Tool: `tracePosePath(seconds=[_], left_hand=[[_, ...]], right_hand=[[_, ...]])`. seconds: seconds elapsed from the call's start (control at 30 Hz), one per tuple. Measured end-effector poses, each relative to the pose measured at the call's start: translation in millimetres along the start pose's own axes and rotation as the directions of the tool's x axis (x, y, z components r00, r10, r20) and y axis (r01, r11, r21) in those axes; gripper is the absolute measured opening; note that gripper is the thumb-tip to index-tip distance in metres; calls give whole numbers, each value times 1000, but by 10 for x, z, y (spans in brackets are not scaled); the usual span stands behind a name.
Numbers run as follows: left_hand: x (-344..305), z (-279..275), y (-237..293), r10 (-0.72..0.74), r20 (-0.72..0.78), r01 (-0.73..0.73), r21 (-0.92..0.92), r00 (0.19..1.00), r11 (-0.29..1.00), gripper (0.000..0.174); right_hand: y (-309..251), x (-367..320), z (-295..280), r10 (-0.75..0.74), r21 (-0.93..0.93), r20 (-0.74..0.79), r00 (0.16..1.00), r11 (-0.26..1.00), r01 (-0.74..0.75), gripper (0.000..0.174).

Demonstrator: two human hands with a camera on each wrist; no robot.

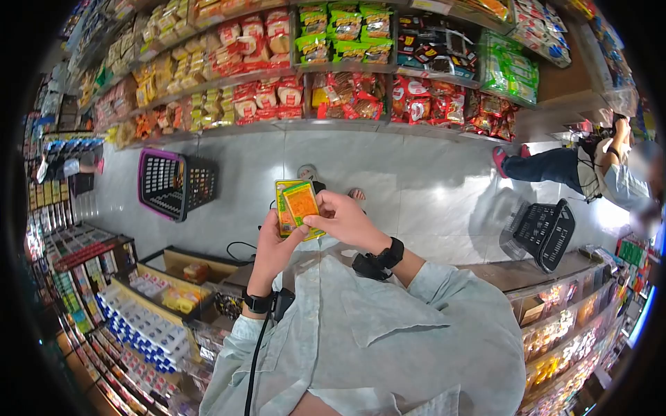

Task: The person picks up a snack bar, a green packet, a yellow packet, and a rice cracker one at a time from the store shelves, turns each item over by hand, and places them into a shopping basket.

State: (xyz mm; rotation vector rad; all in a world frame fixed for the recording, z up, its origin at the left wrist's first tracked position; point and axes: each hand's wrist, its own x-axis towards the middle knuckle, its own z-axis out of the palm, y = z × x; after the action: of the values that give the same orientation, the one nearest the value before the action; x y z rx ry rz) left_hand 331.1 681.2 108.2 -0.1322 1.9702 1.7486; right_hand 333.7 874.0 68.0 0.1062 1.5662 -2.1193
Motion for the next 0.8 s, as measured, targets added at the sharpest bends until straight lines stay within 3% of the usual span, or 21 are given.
tracePosePath(seconds=[0.17, 0.23, 0.43, 0.8], left_hand=[[-219, 4, -128, 3, -70, 5, 108, 998, 994, 29], [-288, 5, -130, -4, -110, 11, 62, 994, 998, 28], [-482, -159, -324, -44, -153, 30, -95, 987, 995, 25], [-1041, -1176, -683, -43, -209, 0, -199, 977, 980, 23]], right_hand=[[137, -47, 57, -7, -20, -2, 1000, 1000, 7, 20], [75, -25, 68, -25, 24, -3, 1000, 999, 25, 20], [21, 66, 198, 9, -73, 76, 997, 997, -3, 17], [235, 300, 1437, 12, -135, 141, 990, 991, 7, 12]])
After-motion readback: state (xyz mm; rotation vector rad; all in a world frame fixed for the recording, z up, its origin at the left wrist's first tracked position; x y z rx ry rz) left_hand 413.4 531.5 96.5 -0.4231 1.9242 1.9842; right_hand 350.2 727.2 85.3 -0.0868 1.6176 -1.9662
